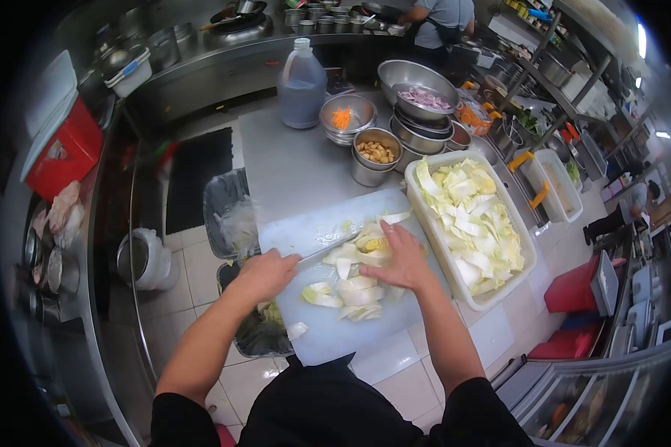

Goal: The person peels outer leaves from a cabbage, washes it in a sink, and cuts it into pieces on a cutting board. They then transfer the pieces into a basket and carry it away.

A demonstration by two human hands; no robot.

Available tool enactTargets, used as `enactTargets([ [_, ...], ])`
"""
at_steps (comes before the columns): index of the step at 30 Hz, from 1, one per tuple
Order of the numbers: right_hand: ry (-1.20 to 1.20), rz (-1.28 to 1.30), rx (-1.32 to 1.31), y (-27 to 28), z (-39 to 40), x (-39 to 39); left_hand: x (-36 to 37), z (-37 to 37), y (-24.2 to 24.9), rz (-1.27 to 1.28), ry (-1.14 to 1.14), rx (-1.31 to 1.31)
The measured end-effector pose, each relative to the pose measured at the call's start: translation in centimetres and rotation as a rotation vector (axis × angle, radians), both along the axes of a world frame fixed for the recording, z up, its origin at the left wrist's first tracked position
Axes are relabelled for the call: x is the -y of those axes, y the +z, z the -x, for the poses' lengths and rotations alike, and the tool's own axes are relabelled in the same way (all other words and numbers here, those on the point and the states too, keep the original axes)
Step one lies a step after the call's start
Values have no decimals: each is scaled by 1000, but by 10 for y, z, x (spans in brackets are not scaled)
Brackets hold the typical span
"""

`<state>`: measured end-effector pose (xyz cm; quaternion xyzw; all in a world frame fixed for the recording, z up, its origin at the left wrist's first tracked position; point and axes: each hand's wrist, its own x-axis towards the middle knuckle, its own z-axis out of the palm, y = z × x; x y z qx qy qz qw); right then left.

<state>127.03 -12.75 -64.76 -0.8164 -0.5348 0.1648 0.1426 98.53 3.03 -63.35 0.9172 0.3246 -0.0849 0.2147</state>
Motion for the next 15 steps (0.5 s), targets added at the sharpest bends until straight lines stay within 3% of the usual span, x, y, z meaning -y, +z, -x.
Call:
enactTargets([
  [4, -46, -163, 170, -30, 11, 44, -7, 25, -10, 14, 27, 15],
  [10, -130, -436, 226, -50, 41, 0, 18, -6, -27, 223, 73, 104],
  [15, -164, -614, 47, -58, 25, -21, 27, -26, -1, 455, 204, 44],
])
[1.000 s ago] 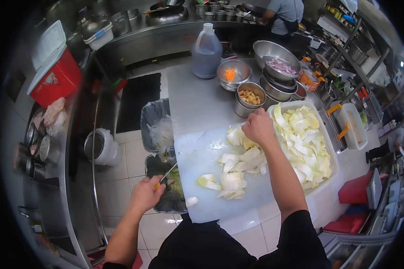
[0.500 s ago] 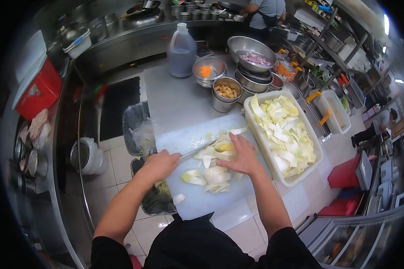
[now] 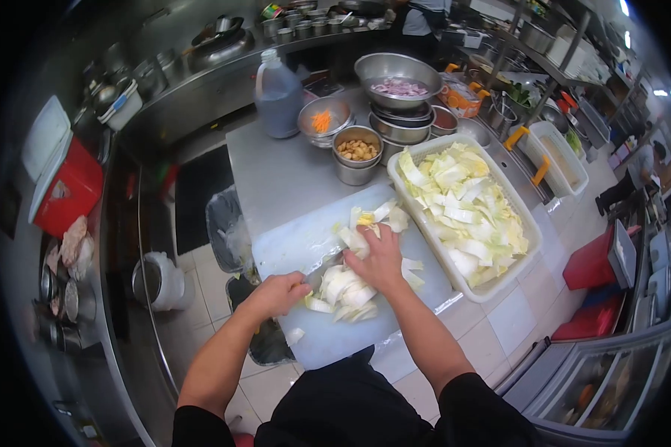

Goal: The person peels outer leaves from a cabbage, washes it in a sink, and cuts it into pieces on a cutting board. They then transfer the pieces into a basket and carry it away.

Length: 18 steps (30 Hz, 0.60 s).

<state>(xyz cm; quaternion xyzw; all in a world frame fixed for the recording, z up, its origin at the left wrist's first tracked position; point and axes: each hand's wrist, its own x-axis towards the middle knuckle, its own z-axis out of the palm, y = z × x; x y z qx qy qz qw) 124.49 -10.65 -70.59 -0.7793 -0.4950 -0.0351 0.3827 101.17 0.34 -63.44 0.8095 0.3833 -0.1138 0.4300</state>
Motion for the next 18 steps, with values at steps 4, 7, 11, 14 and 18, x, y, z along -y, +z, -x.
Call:
enactTargets([
  [4, -2, -143, -45, 2, -6, -10, 7, 0, 20, 51, 52, -26],
  [7, -17, -207, -62, 21, -3, -13, 11, 9, 49, -13, 85, -2],
  [11, -39, -281, -22, 78, -9, -2, 20, -2, 107, -139, 30, 33],
  [14, -82, -388, 106, 115, -42, 15, 25, -33, 140, -301, -159, 137],
  [18, -213, -316, 158, 135, -106, 60, 32, -109, 158, -409, -392, 171],
])
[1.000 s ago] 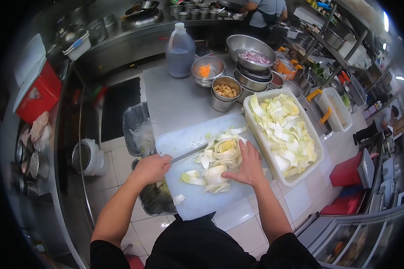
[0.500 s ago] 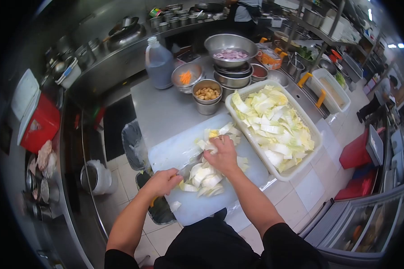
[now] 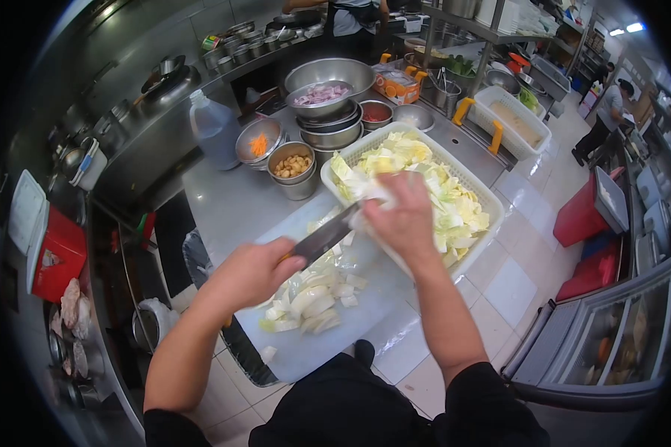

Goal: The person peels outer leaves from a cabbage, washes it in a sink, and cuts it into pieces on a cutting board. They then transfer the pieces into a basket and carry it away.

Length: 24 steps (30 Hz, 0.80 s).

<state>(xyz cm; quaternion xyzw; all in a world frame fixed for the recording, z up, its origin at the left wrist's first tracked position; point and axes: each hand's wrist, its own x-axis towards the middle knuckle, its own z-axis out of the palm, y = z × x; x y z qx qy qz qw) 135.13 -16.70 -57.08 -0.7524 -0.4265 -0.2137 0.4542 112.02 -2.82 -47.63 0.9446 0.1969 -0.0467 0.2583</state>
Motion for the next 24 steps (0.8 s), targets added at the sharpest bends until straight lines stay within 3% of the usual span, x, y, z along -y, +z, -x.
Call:
enactTargets([
  [2, -82, 176, -59, -15, -29, 26, -8, -42, -21, -146, -102, -13],
  [4, -201, 414, -62, -35, -47, 45, -8, -79, -22, -199, -99, -146],
  [7, -265, 720, -181, -55, -64, 47, -30, -120, -46, -277, -97, -109],
  [13, -180, 1015, -64, -58, -46, 74, -48, -156, -41, -313, -22, -74],
  [19, 73, 863, -314, -19, -64, 87, -37, -120, -10, -453, -16, -184],
  [23, 0, 396, -77, -39, -109, 65, -42, -55, -13, -489, 12, -38],
  [24, -27, 362, -133, -35, -119, 58, -44, -33, -15, -466, 39, 5],
])
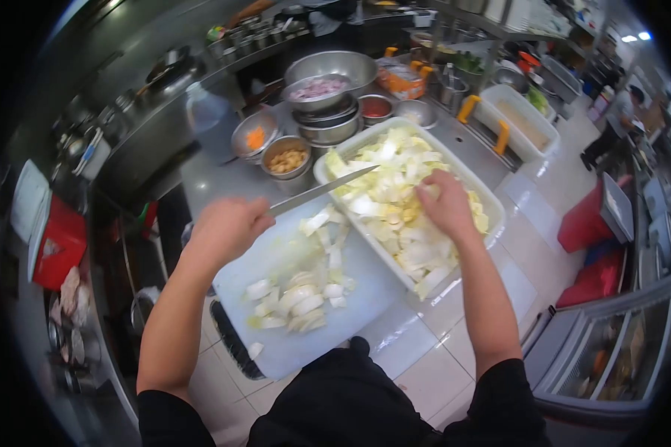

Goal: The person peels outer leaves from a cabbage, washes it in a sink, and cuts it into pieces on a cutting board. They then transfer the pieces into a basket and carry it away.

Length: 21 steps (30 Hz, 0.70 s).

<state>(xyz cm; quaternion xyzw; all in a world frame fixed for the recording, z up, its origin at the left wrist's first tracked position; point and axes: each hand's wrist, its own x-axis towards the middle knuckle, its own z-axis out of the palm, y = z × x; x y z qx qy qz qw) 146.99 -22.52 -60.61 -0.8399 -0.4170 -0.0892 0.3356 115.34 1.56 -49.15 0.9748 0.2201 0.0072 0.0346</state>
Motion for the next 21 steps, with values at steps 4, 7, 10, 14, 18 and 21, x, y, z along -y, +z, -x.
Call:
enactTargets([
  [4, 123, -133, -192, 51, 48, -41, 11, 94, -8, 198, 220, 73],
  [7, 608, -100, -209, 53, 135, -42, 37, 176, -37, 414, 498, 130],
  [10, 752, 226, -143, 7, 193, -30, 76, 252, -83, 553, 807, 117],
  [14, 647, 444, -97, -67, 219, -29, 126, 293, -135, 849, 1078, 258],
  [18, 557, 392, 26, -94, 263, -38, 148, 285, -171, 1037, 1102, 298],
  [21, 476, 325, 70, -97, 289, -54, 152, 258, -174, 1073, 1001, 279],
])
